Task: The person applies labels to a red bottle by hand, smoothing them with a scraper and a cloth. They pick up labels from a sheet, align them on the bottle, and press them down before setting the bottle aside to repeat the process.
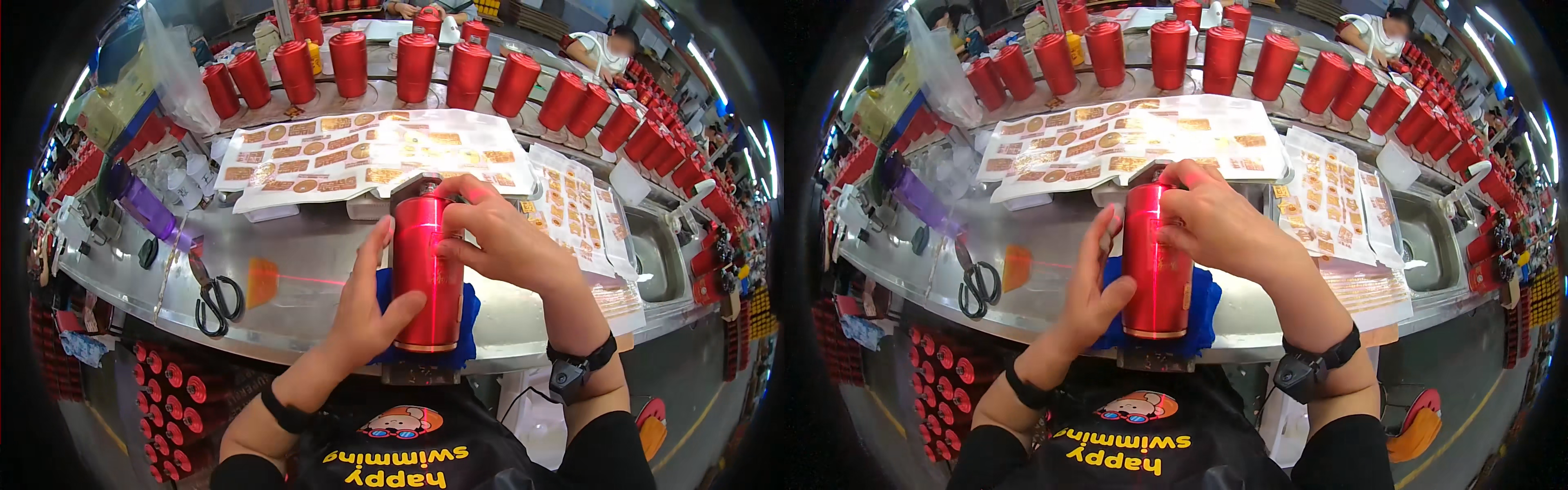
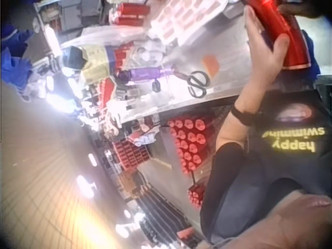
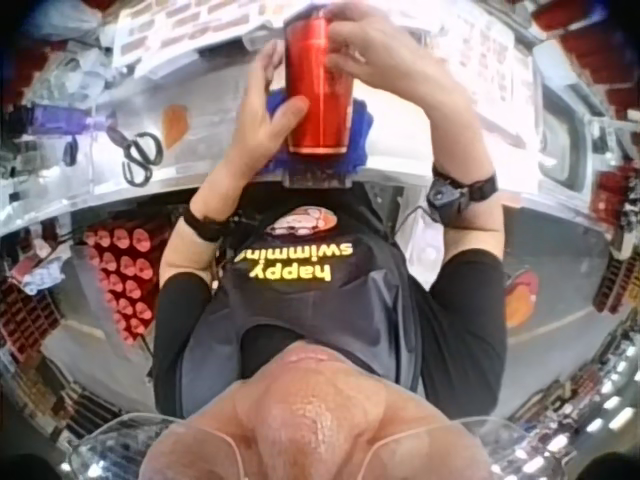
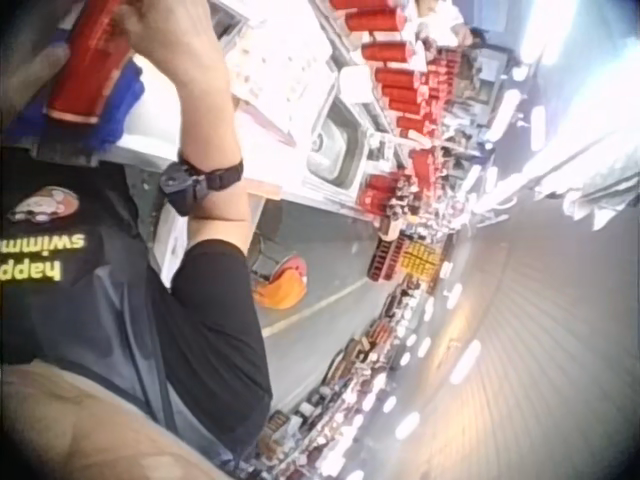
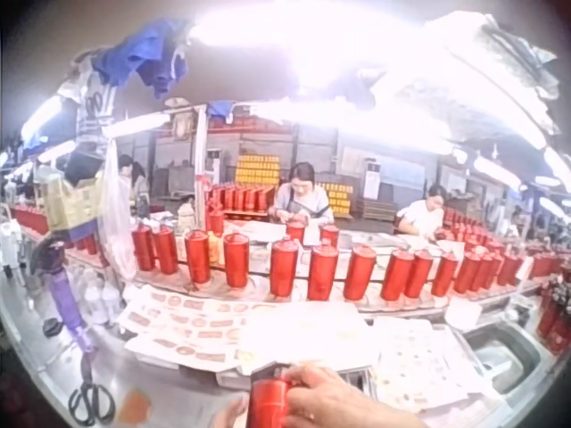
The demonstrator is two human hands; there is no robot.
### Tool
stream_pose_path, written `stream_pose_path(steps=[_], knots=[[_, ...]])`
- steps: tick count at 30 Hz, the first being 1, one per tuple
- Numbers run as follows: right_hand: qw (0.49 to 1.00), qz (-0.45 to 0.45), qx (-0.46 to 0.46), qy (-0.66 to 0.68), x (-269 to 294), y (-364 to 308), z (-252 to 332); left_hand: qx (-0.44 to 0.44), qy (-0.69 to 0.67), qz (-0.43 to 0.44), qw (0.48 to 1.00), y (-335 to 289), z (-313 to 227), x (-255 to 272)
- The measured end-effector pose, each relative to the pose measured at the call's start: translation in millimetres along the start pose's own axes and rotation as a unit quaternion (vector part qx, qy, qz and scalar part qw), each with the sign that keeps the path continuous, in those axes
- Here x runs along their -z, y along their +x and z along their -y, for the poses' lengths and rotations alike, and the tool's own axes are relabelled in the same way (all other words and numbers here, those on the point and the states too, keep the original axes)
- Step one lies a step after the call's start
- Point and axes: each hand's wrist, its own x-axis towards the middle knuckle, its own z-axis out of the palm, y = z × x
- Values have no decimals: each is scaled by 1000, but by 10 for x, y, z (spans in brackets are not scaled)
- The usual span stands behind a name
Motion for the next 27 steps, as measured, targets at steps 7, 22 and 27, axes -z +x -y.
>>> stream_pose_path(steps=[7, 22, 27], knots=[[999, -44, -10, 29, -88, -100, -69, 89, 60, -33, 994, 260, 33, -184], [985, -75, -147, -43, 705, -476, -1306, 78, -104, -11, 991, 112, 41, -163], [918, 35, -366, -150, 859, -652, -2473, 78, -66, -1, 995, 145, 74, -248]])
